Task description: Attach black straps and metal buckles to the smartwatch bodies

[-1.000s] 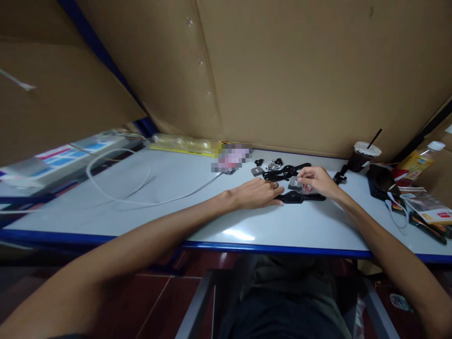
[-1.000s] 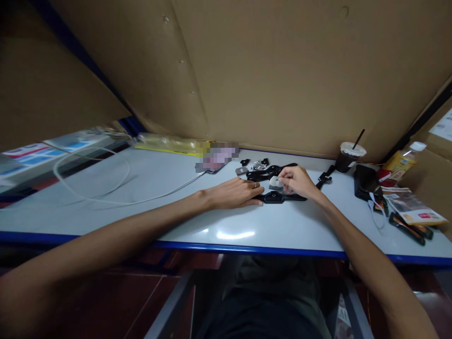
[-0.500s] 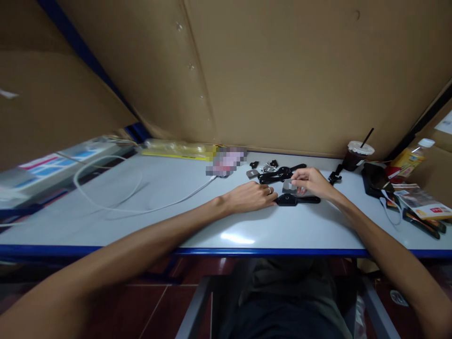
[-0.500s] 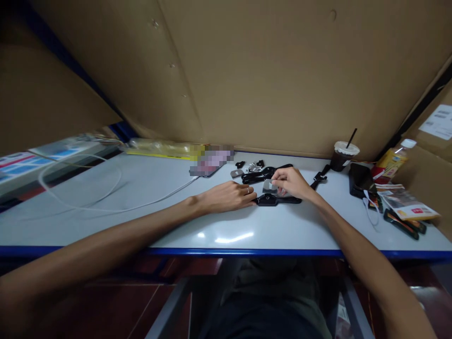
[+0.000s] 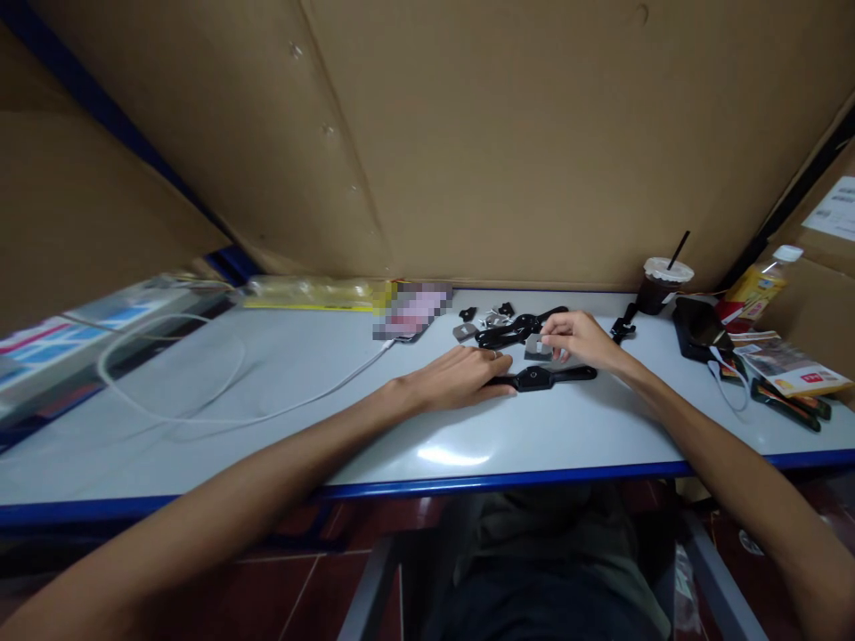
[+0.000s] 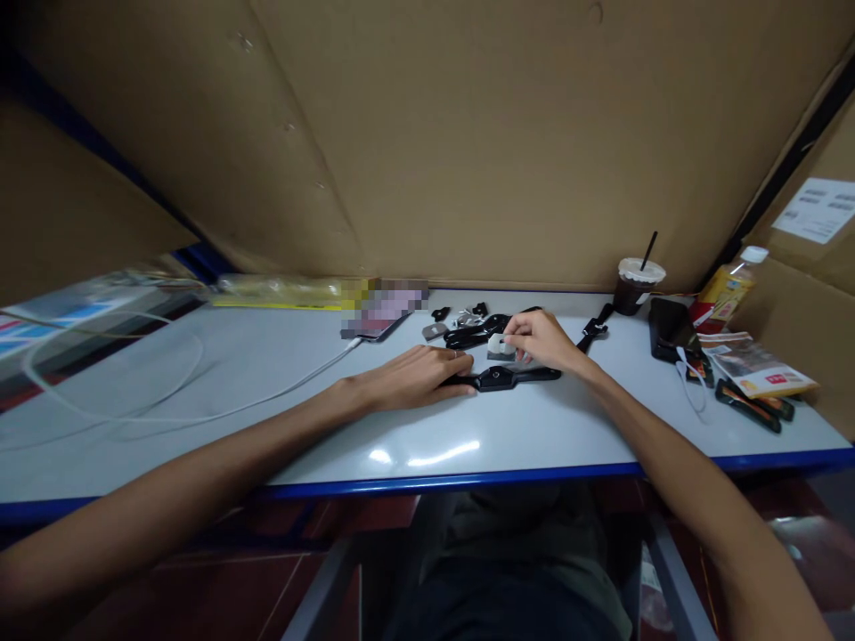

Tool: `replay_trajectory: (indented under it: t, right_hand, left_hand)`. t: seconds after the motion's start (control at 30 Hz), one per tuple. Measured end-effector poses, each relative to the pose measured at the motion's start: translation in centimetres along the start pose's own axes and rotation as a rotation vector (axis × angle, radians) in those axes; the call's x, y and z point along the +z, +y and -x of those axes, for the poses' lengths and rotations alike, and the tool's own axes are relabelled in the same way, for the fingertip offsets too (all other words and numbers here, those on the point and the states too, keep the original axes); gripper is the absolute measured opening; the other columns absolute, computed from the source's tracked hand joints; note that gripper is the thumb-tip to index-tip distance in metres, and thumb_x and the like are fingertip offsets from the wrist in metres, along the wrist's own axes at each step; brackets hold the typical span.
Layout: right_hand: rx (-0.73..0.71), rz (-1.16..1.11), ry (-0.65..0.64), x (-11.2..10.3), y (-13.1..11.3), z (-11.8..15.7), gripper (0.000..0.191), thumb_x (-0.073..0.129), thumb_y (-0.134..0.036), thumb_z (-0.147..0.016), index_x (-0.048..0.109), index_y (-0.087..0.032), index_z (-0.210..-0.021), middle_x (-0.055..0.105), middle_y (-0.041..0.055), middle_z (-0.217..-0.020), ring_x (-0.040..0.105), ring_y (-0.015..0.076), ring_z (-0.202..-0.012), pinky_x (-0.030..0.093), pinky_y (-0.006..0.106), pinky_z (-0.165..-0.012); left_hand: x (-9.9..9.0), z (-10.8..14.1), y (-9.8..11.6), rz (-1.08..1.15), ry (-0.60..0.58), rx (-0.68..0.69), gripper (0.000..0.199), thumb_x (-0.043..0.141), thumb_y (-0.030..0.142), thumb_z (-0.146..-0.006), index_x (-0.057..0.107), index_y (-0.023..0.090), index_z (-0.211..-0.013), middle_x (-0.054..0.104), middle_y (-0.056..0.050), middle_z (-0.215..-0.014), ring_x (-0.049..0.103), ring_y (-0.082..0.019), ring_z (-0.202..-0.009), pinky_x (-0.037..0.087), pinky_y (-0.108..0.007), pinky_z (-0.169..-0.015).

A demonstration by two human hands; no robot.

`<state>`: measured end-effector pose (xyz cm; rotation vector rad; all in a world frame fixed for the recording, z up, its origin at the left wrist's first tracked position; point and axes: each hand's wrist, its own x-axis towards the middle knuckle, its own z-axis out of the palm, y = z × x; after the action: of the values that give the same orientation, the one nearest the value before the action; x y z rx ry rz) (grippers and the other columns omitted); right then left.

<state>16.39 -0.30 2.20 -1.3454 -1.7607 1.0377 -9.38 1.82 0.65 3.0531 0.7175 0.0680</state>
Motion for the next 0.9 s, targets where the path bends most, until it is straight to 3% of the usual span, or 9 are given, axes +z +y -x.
replay_trajectory:
  t: [0.2,0.33,0.53,0.9]
  right_hand:
    - [0.002,-0.005,-0.054,0.52,0.43,-0.09,0.013,0.073,-0.026,-0.081,0.063,-0.019,-0.076,0.067,0.0007,-0.064,0.063,0.0127,-0.056,0.053,0.025,-0.051]
    - [0.008,-0.007,-0.061,0.52,0.47,-0.13,0.012,0.072,-0.026,-0.081,0.063,-0.018,-0.077,0.067,0.0010,-0.066,0.063,0.0125,-0.056,0.053,0.025,-0.052]
    - [0.002,-0.008,-0.077,0.53,0.30,-0.15,0.011,0.071,-0.025,-0.081,0.063,-0.018,-0.078,0.068,0.0018,-0.069,0.063,0.0126,-0.057,0.052,0.026,-0.054]
    - [-0.020,-0.004,-0.041,0.23,-0.06,0.06,0.011,0.069,-0.026,-0.083,0.063,-0.018,-0.080,0.070,0.0030,-0.073,0.063,0.0131,-0.058,0.054,0.028,-0.057]
  left_hand:
    - [-0.61,-0.08,-0.01,0.200,-0.072,-0.092,0.032,0.053,0.044,-0.101,0.063,0.018,-0.085,0.066,-0.006,-0.083,0.054,-0.017,-0.070,0.031,-0.032,-0.063]
    - [-0.79,-0.11,-0.02,0.237,-0.071,-0.116,0.029,0.051,0.041,-0.101,0.061,0.018,-0.086,0.059,-0.003,-0.072,0.047,-0.015,-0.061,0.027,-0.031,-0.060]
    - [-0.23,0.03,0.07,0.196,-0.053,-0.075,0.030,0.049,0.046,-0.103,0.056,0.018,-0.098,0.054,0.000,-0.068,0.041,-0.014,-0.057,0.024,-0.030,-0.057]
    - [0.09,-0.07,0.16,0.070,-0.052,-0.036,0.041,0.040,0.051,-0.108,0.060,0.017,-0.096,0.055,-0.002,-0.064,0.044,-0.015,-0.053,0.025,-0.032,-0.057]
